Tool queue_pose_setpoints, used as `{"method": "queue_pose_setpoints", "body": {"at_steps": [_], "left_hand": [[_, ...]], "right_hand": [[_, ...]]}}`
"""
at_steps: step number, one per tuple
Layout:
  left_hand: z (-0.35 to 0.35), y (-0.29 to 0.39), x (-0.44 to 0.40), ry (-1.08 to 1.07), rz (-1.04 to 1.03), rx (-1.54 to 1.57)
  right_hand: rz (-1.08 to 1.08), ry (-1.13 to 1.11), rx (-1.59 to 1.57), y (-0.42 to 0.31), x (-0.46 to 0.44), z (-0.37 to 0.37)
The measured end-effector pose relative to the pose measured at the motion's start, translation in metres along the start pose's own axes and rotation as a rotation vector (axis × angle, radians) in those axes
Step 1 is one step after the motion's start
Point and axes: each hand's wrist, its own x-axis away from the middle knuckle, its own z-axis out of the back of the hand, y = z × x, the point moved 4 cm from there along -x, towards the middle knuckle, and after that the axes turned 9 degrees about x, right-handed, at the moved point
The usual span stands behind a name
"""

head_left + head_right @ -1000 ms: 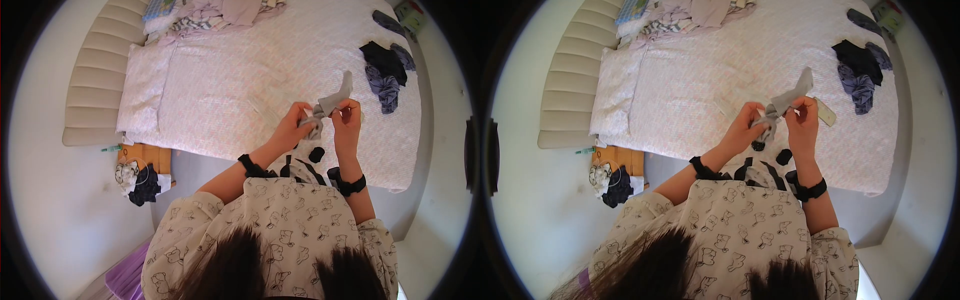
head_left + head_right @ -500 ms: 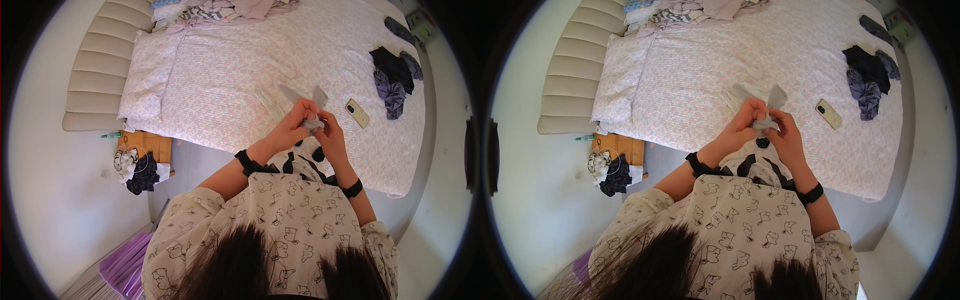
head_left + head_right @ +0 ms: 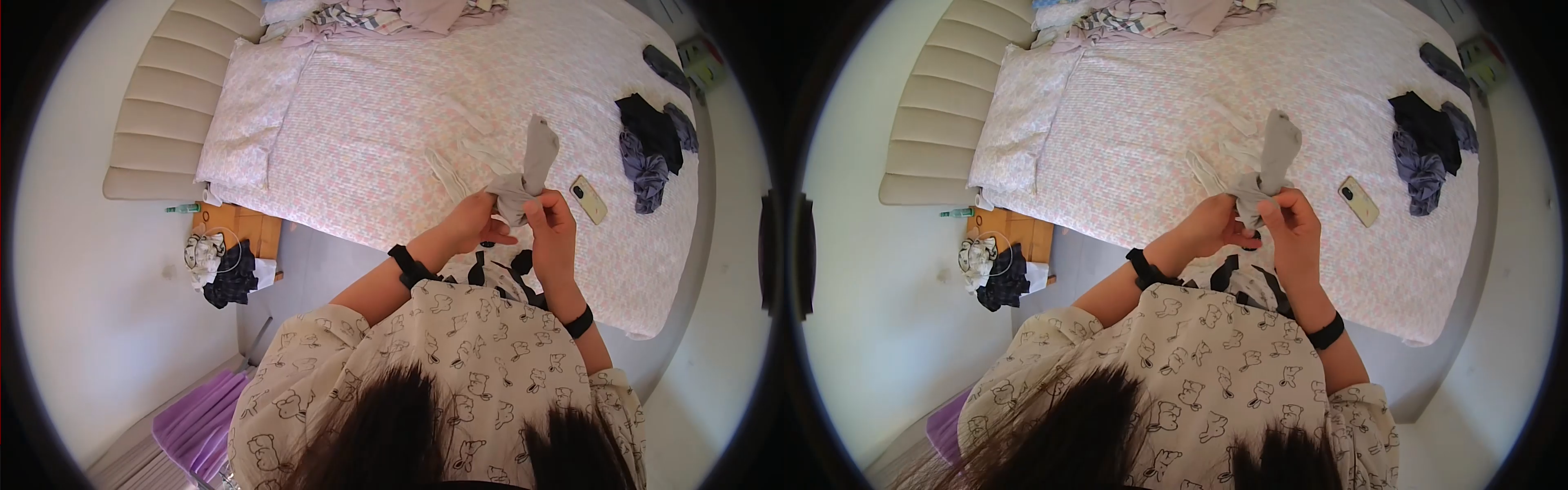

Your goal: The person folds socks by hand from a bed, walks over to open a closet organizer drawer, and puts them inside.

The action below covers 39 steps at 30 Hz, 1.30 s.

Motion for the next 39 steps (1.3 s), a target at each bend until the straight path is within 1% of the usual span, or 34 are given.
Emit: {"method": "queue_pose_setpoints", "body": {"at_steps": [2,3,4,5,6,7,8,10,12,14,16,17,18,19,20,22,23,25,26,28,29,30,31,32,33,35,36,37,38,39], "left_hand": [[-0.011,0.012,0.002,-0.200,-0.106,0.298],[-0.003,0.018,-0.005,-0.270,-0.260,0.311],[0.002,0.020,-0.009,-0.267,-0.257,0.315],[0.005,0.024,-0.011,-0.204,-0.274,0.324],[0.007,0.026,-0.011,-0.142,-0.291,0.331],[0.003,0.026,-0.009,-0.184,-0.295,0.363],[0.002,0.025,-0.008,-0.179,-0.292,0.366],[-0.004,0.022,-0.008,-0.308,-0.195,0.360],[0.002,0.020,-0.014,-0.329,-0.209,0.336],[0.006,0.017,-0.018,-0.347,-0.227,0.315],[0.006,0.007,-0.021,-0.378,0.021,0.334],[0.008,0.008,-0.020,-0.374,0.024,0.339],[0.009,0.009,-0.017,-0.395,0.026,0.201],[0.009,0.009,-0.016,-0.415,0.028,0.060],[0.011,0.007,-0.018,-0.410,0.031,0.064],[0.024,0.004,-0.026,-0.272,-0.159,-0.276],[0.030,-0.002,-0.030,-0.266,-0.155,-0.273],[0.048,-0.024,-0.038,-0.186,-0.018,-0.196],[0.053,-0.032,-0.040,-0.179,-0.002,-0.188],[0.073,-0.045,-0.045,0.051,0.064,-0.292],[0.085,-0.050,-0.048,0.059,0.085,-0.279],[0.104,-0.047,-0.054,0.135,0.084,-0.351],[0.124,-0.043,-0.060,0.207,0.080,-0.425],[0.144,-0.044,-0.064,0.226,0.099,-0.352],[0.165,-0.045,-0.069,0.252,0.112,-0.343],[0.202,-0.045,-0.079,0.281,0.137,-0.328],[0.220,-0.040,-0.084,0.363,0.113,-0.403],[0.236,-0.035,-0.092,0.441,0.083,-0.477],[0.255,-0.040,-0.105,0.437,0.085,-0.469],[0.279,-0.044,-0.119,0.493,-0.028,-0.545]], "right_hand": [[-0.134,-0.108,-0.001,0.011,-0.002,0.007],[-0.137,-0.112,0.000,0.011,-0.003,0.010],[-0.196,-0.212,0.039,0.012,-0.002,0.008],[-0.257,-0.311,0.078,0.014,0.000,0.007],[-0.262,-0.310,0.079,0.017,-0.001,0.009],[-0.271,-0.335,0.055,0.021,-0.003,0.009],[-0.280,-0.360,0.029,0.024,-0.005,0.009],[-0.271,-0.353,0.005,0.021,-0.012,0.012],[-0.267,-0.344,-0.015,0.023,-0.020,0.015],[-0.298,-0.146,0.001,0.036,-0.031,0.026],[-0.314,-0.148,0.017,0.049,-0.032,0.024],[-0.365,-0.172,-0.057,0.058,-0.030,0.017],[-0.416,-0.195,-0.129,0.067,-0.027,0.012],[-0.408,-0.312,-0.118,0.081,-0.026,0.015],[-0.413,-0.314,-0.120,0.079,-0.027,0.014],[-0.567,-0.200,-0.149,0.076,-0.025,0.017],[-0.574,-0.204,-0.152,0.082,-0.025,0.019],[-0.595,-0.418,0.046,0.107,-0.019,0.022],[-0.612,-0.419,0.040,0.118,-0.020,0.025],[-0.648,-0.620,0.280,0.144,-0.024,0.029],[-0.681,-0.634,0.324,0.172,-0.027,0.035],[-0.703,-0.640,0.319,0.196,-0.031,0.040],[-0.639,-0.666,0.471,0.215,-0.038,0.046],[-0.569,-0.692,0.623,0.232,-0.045,0.051],[-0.582,-0.699,0.624,0.245,-0.051,0.054],[-0.501,-0.908,1.101,0.276,-0.060,0.059],[-0.511,-0.915,1.102,0.298,-0.065,0.063],[-0.409,-0.857,1.163,0.321,-0.077,0.068],[-0.306,-0.797,1.221,0.334,-0.091,0.072],[-0.303,-0.695,1.185,0.331,-0.107,0.067]]}}
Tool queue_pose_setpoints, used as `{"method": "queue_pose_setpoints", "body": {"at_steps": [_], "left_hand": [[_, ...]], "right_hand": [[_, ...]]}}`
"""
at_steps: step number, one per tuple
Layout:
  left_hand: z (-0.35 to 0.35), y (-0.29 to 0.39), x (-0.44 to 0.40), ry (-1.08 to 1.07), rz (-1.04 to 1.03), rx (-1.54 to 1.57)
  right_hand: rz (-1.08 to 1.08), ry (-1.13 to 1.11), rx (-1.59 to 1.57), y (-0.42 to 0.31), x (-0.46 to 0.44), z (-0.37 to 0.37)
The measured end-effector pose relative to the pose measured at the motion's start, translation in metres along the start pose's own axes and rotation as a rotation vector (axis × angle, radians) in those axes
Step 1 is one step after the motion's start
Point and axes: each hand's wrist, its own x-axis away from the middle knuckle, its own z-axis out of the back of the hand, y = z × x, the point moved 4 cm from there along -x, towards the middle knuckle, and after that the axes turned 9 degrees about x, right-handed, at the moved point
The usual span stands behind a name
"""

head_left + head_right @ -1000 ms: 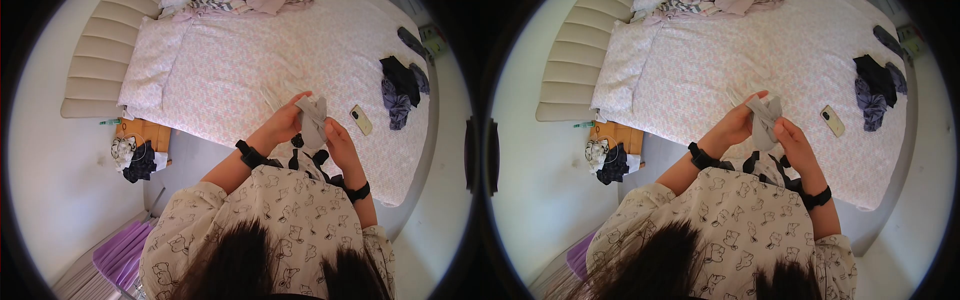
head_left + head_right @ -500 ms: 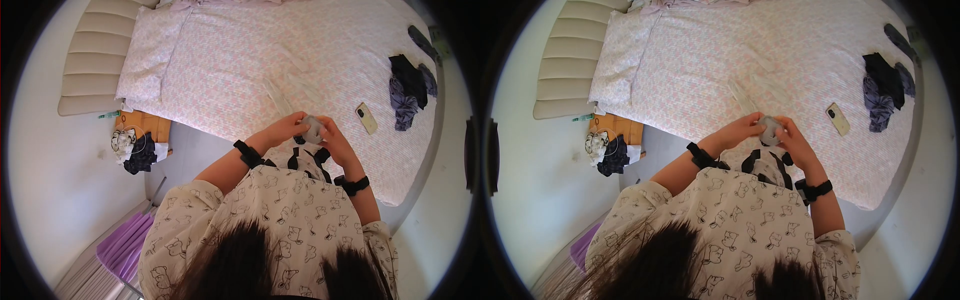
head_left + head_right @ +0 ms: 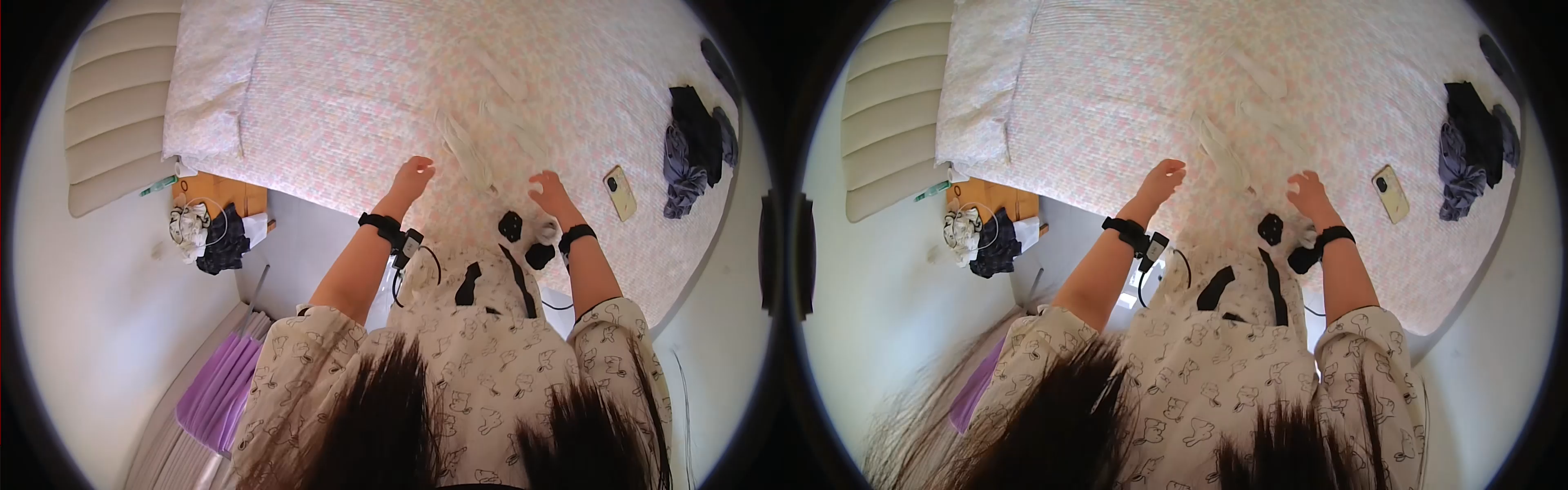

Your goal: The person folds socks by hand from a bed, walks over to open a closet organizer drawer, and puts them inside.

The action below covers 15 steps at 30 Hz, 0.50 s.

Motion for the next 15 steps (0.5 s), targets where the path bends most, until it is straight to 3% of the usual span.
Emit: {"method": "queue_pose_setpoints", "body": {"at_steps": [1,3,5,7,9,11,12,14,15], "left_hand": [[0.006,-0.006,-0.015,0.085,-0.106,-0.050],[0.005,0.008,-0.031,0.137,-0.136,-0.066],[0.004,0.025,-0.042,0.256,-0.242,-0.262],[-0.005,0.023,-0.066,0.286,-0.248,-0.191],[-0.012,0.032,-0.078,0.320,-0.259,-0.123],[-0.018,0.037,-0.089,0.309,-0.156,0.163],[-0.018,0.036,-0.096,0.308,-0.156,0.171],[-0.016,0.034,-0.105,0.297,-0.236,-0.130],[-0.012,0.040,-0.101,0.305,-0.221,-0.127]], "right_hand": [[-0.006,-0.006,0.005,-0.007,-0.014,0.007],[-0.026,0.256,0.124,-0.024,-0.041,0.033],[-0.070,0.273,0.203,-0.042,-0.060,0.041],[-0.112,0.291,0.281,-0.044,-0.073,0.043],[-0.186,0.102,0.101,-0.038,-0.085,0.031],[-0.166,0.113,0.128,-0.037,-0.084,0.024],[-0.140,0.167,-0.012,-0.035,-0.082,0.023],[-0.101,0.226,-0.157,-0.035,-0.074,0.026],[-0.095,0.210,-0.158,-0.034,-0.069,0.025]]}}
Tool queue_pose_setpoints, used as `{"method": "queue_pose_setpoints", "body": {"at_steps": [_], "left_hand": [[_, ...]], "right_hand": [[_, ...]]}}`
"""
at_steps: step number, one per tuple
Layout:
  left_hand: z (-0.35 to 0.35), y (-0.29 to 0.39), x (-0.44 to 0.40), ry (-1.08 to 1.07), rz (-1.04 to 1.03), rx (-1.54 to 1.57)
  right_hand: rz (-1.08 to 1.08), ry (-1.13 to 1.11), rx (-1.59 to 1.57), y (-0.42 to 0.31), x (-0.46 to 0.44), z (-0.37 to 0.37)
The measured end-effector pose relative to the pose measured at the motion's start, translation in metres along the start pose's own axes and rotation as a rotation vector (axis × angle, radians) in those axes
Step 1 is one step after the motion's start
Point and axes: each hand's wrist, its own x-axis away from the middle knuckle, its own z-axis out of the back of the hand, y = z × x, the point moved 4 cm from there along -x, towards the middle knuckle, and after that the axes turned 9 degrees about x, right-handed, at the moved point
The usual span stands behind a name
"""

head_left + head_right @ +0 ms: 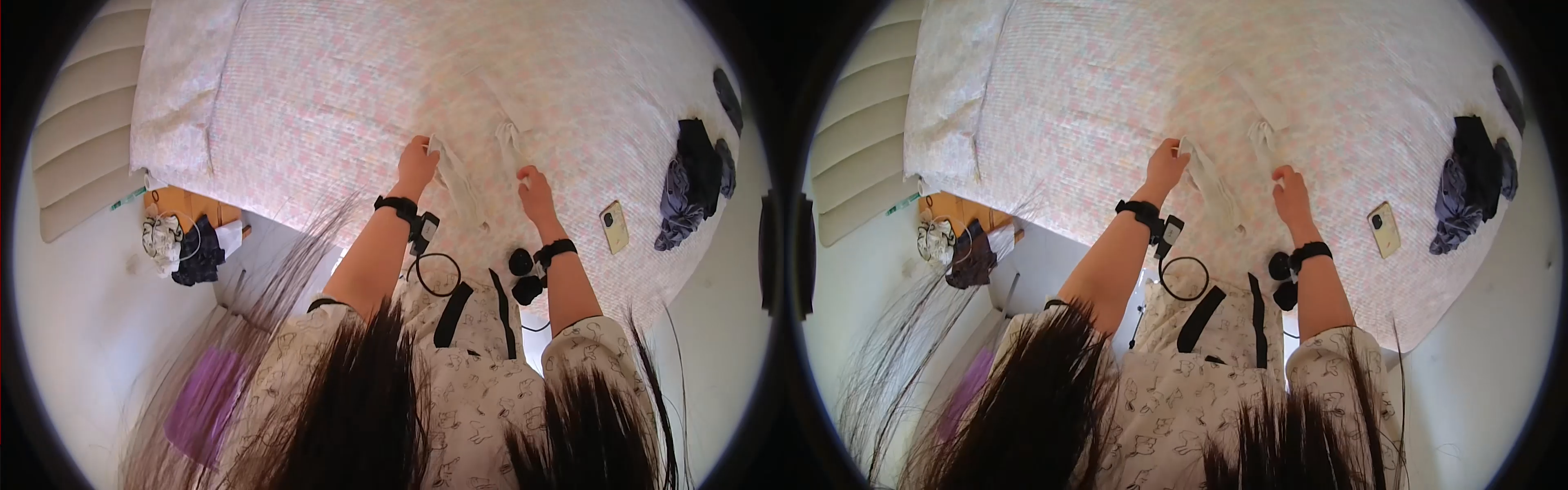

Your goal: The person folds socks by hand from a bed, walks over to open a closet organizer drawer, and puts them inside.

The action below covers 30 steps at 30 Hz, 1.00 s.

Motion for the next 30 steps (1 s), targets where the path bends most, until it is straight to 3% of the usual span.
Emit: {"method": "queue_pose_setpoints", "body": {"at_steps": [2,3,5,6,8,12,13,15,17,21,22,23,24,26,27,28,30], "left_hand": [[0.006,0.011,0.001,-0.129,0.025,-0.371],[0.008,0.008,0.002,-0.121,0.033,-0.377],[0.007,0.000,0.006,-0.175,0.151,0.163],[0.014,0.017,0.015,-0.170,0.153,0.157],[0.020,0.045,0.042,-0.210,0.389,0.581],[0.022,0.062,0.065,-0.242,0.397,0.846],[0.020,0.069,0.070,-0.368,0.387,1.009],[0.021,0.087,0.081,-0.501,0.359,1.166],[0.021,0.110,0.099,-0.648,0.294,1.290],[0.030,0.155,0.134,-0.499,0.228,1.200],[0.036,0.160,0.141,-0.489,0.066,1.094],[0.044,0.167,0.151,-0.473,-0.092,0.986],[0.048,0.170,0.161,-0.475,-0.108,0.983],[0.059,0.188,0.185,-0.443,-0.402,0.535],[0.061,0.196,0.197,-0.440,-0.421,0.532],[0.063,0.205,0.211,-0.448,-0.436,0.583],[0.065,0.214,0.228,-0.457,-0.469,0.632]], "right_hand": [[0.048,0.096,-0.126,-0.002,0.006,0.008],[0.017,0.114,-0.193,-0.008,0.011,0.014],[-0.049,0.024,-0.282,-0.023,0.017,0.028],[-0.121,-0.059,-0.363,-0.030,0.021,0.033],[-0.182,-0.086,-0.472,-0.050,0.030,0.050],[-0.239,-0.177,-0.612,-0.074,0.050,0.073],[-0.230,-0.169,-0.614,-0.079,0.056,0.075],[0.198,-0.041,-0.536,-0.105,0.067,0.089],[0.261,-0.012,-0.418,-0.115,0.081,0.092],[0.310,-0.018,-0.228,-0.136,0.107,0.111],[0.317,0.000,-0.226,-0.134,0.114,0.114],[0.321,0.154,-0.156,-0.131,0.121,0.120],[0.324,0.306,-0.086,-0.128,0.131,0.128],[0.347,0.436,-0.060,-0.129,0.151,0.143],[0.360,0.552,-0.035,-0.130,0.163,0.154],[0.368,0.566,-0.034,-0.130,0.174,0.164],[0.393,0.441,-0.398,-0.129,0.192,0.181]]}}
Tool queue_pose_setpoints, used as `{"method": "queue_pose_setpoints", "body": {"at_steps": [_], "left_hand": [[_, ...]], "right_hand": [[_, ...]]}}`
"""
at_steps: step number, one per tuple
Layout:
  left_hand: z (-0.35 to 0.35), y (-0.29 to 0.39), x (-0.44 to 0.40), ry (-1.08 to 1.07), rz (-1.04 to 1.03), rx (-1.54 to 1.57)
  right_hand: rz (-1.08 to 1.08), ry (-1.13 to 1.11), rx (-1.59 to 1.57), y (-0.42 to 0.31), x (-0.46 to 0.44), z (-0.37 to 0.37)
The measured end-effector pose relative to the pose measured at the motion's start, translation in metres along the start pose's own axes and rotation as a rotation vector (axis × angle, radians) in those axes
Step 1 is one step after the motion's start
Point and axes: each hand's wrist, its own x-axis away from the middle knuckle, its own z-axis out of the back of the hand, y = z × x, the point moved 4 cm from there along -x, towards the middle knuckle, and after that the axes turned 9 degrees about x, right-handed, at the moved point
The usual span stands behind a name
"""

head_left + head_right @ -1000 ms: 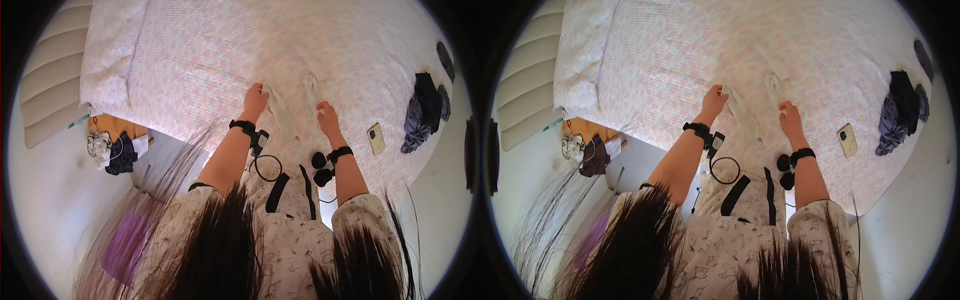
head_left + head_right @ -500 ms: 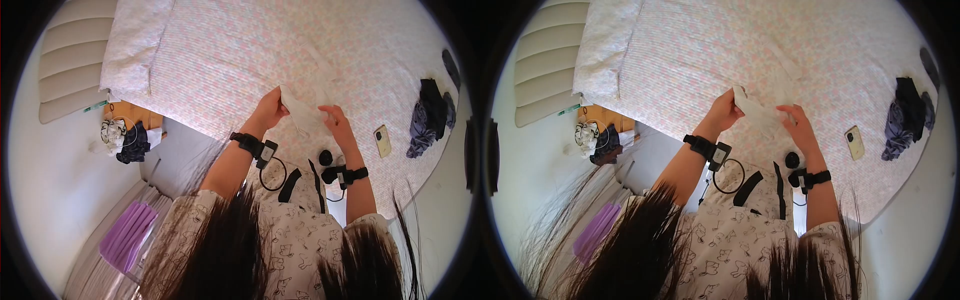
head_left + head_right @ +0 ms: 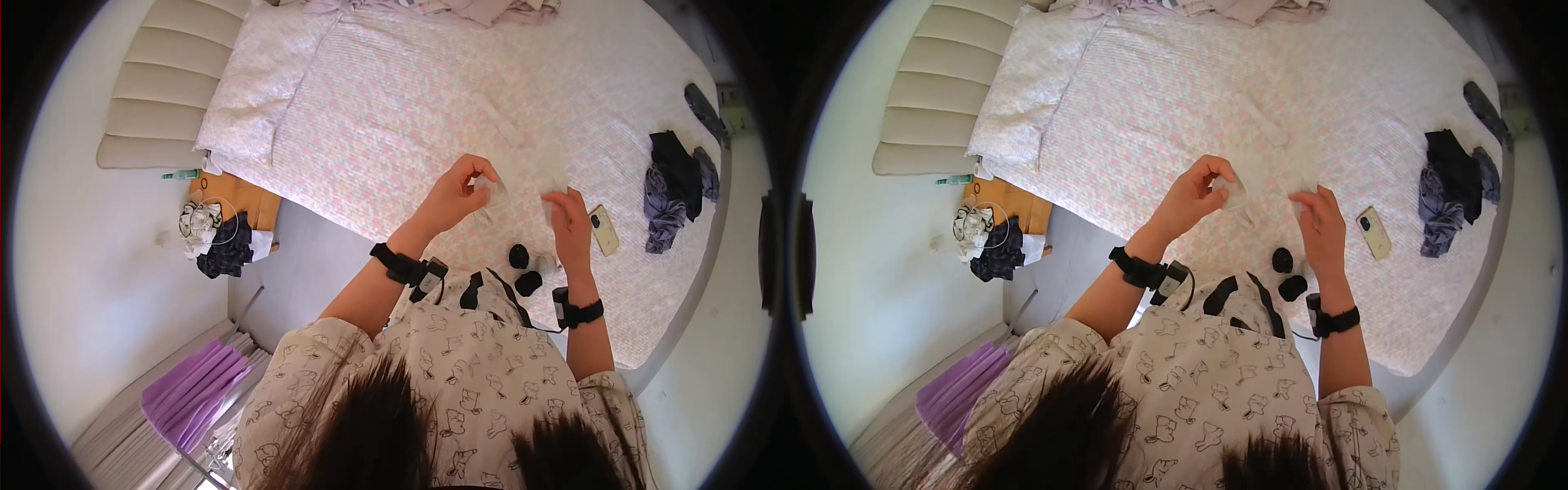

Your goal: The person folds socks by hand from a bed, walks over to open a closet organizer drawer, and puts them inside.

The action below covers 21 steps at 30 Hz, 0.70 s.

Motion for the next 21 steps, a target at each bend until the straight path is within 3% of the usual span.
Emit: {"method": "queue_pose_setpoints", "body": {"at_steps": [3,6,8,12,14,15,17,21], "left_hand": [[-0.002,-0.007,0.003,0.041,0.028,-0.055],[0.007,-0.019,0.004,0.085,0.082,0.160],[0.003,-0.024,0.008,0.057,0.297,0.494],[-0.028,-0.005,0.016,0.061,0.499,0.255],[-0.059,0.008,0.021,-0.154,0.393,0.276],[-0.060,0.005,0.021,-0.164,0.401,0.276],[-0.070,-0.001,0.019,-0.404,0.418,0.117],[-0.082,0.004,0.023,-0.423,0.527,0.240]], "right_hand": [[-0.087,-0.053,-0.282,-0.007,0.014,0.017],[-0.121,-0.091,-0.472,-0.012,0.030,0.021],[-0.131,-0.083,-0.512,-0.016,0.037,0.022],[-0.160,-0.039,-0.832,-0.011,0.051,0.024],[-0.188,-0.027,-0.989,-0.010,0.058,0.027],[-0.251,-0.017,-1.032,-0.015,0.059,0.029],[-0.432,0.030,-1.070,-0.009,0.063,0.032],[-0.434,0.060,-0.937,0.000,0.069,0.041]]}}
